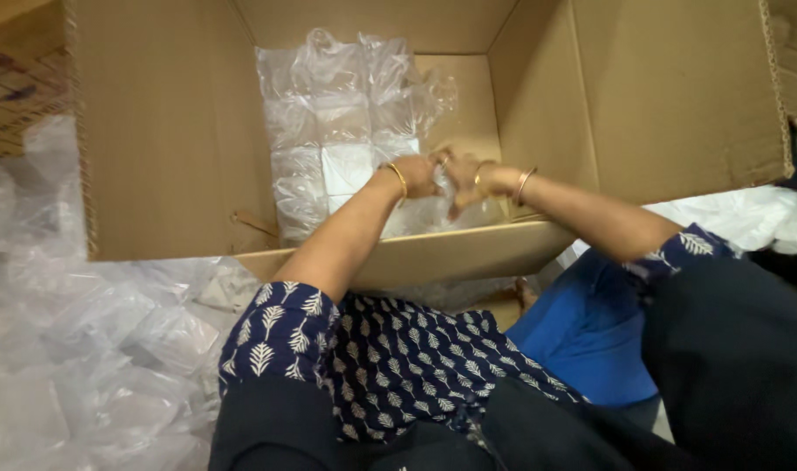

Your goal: The person sits on the floor and packs plastic-wrapped white items one at a time into a large cardboard box, arranging them in layers and pressing them down to fit. They take wrapped items from a pile beside them and occasionally reposition the box while filling it.

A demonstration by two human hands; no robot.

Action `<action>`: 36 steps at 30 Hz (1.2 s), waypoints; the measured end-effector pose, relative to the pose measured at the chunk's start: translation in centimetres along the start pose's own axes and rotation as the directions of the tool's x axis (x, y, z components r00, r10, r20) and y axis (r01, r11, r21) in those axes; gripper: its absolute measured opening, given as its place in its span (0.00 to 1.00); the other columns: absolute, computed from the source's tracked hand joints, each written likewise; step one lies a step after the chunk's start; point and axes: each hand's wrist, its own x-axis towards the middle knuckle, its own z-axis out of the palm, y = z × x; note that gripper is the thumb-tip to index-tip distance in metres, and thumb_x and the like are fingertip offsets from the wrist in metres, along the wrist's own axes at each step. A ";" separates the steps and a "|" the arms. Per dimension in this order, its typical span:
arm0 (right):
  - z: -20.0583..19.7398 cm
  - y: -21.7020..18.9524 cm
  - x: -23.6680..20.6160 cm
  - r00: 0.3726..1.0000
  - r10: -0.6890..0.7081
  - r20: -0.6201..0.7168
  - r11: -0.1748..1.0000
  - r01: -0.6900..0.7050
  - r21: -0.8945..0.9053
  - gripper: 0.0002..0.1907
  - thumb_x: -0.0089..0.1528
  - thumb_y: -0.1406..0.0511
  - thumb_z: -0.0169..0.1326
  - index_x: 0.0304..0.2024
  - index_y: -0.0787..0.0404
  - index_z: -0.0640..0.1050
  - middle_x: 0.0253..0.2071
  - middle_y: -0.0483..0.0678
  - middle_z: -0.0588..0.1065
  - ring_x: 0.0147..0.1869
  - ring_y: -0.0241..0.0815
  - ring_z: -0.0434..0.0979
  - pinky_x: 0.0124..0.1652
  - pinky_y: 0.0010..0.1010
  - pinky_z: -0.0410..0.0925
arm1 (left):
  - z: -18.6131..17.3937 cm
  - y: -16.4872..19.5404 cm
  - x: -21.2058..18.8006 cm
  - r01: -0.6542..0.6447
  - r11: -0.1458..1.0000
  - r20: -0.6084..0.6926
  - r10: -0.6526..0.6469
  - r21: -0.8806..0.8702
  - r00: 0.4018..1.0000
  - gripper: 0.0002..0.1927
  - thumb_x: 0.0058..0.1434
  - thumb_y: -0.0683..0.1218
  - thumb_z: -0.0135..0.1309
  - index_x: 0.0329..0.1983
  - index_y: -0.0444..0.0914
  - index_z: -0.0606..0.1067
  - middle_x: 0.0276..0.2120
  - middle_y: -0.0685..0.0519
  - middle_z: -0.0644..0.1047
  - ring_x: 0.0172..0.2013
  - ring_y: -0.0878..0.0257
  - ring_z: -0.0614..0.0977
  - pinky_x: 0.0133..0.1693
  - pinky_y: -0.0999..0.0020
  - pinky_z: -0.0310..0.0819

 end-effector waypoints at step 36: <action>-0.5 -15.2 -4.9 0.987 -0.148 -0.069 0.969 0.130 -0.212 0.39 0.58 0.45 0.60 0.64 0.54 0.64 0.43 0.62 0.77 0.48 0.62 0.78 0.48 0.47 0.71 | 8.5 -4.0 -40.1 0.184 0.798 -0.802 -0.503 -0.575 -0.323 0.16 0.65 0.40 0.59 0.55 0.32 0.72 0.51 0.44 0.73 0.47 0.51 0.74 0.44 0.58 0.74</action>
